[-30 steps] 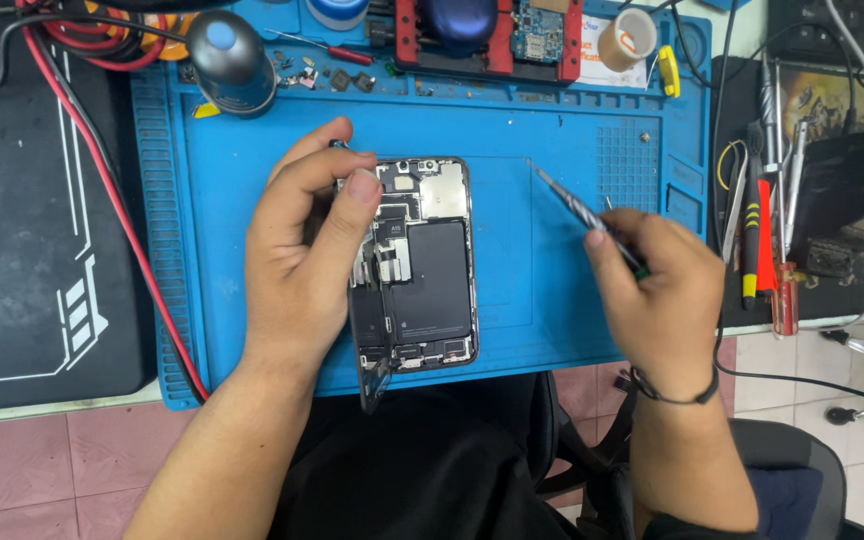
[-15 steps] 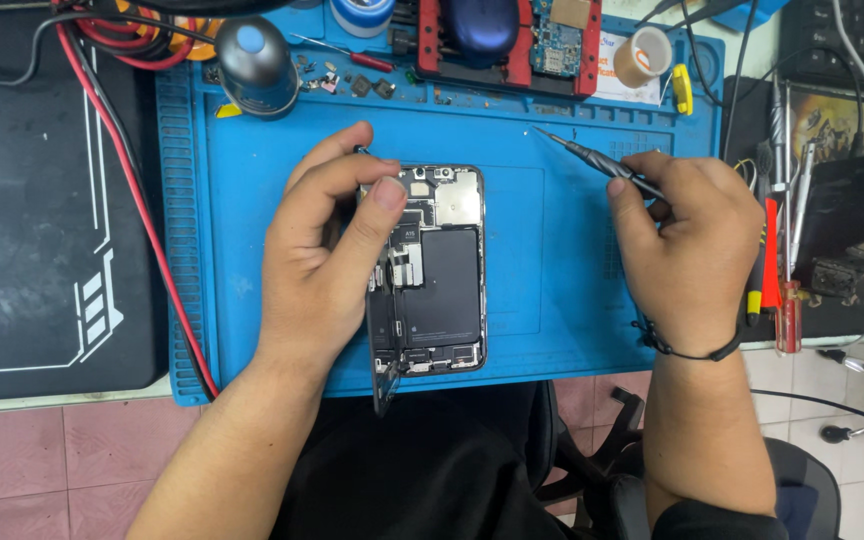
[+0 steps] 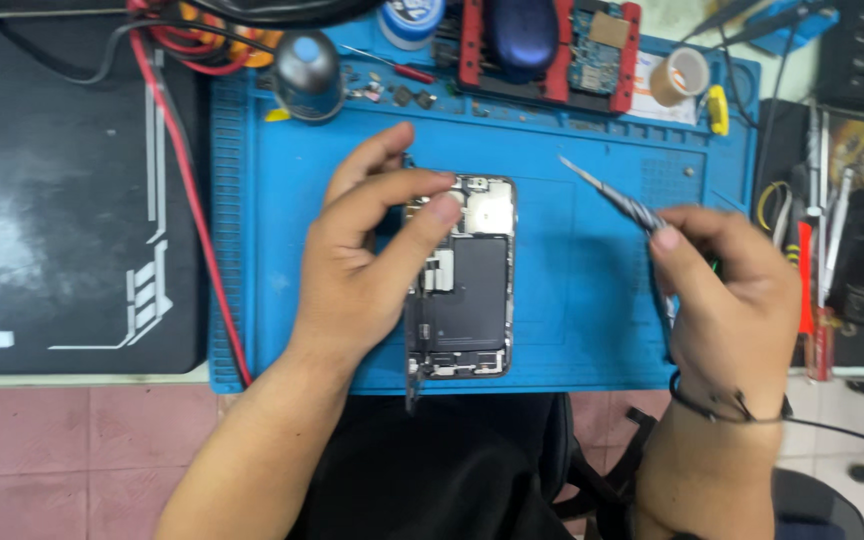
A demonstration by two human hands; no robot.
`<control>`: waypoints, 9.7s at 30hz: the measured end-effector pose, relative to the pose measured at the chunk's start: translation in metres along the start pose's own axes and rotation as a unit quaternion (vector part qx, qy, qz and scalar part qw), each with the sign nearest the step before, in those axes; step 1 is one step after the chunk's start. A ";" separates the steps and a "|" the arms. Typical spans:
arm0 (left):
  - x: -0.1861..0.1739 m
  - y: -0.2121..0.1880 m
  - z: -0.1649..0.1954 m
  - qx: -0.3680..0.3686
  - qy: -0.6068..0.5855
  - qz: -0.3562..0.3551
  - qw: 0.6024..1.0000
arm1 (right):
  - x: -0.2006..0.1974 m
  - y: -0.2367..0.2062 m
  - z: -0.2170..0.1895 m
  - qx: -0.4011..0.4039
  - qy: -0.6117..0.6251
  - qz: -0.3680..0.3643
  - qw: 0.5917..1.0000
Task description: The person uses a precision screwdriver to remove screws from the internal frame of a disassembled smartphone. After removing the screws, the person closes the device and inspects the exterior, rotating it to check the edges and back.
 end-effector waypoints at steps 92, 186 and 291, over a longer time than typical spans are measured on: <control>0.010 0.003 -0.011 -0.030 -0.102 -0.042 0.993 | 0.107 0.031 -0.137 -0.386 -0.358 -0.319 0.789; -0.004 0.001 -0.017 -0.056 -0.106 -0.022 0.993 | 0.022 0.019 -0.027 -0.207 -0.295 0.010 0.933; 0.001 -0.001 -0.005 -0.017 -0.008 -0.039 0.999 | 0.058 -0.016 0.055 0.106 0.243 0.044 0.963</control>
Point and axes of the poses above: each hand's wrist, its own y-axis towards the middle knuckle, its own x-axis out of the palm, z = x × y, the point moved 8 cm from there along y, towards the middle knuckle, and after that the axes turned 13 degrees about -x, right-handed, at the moved point
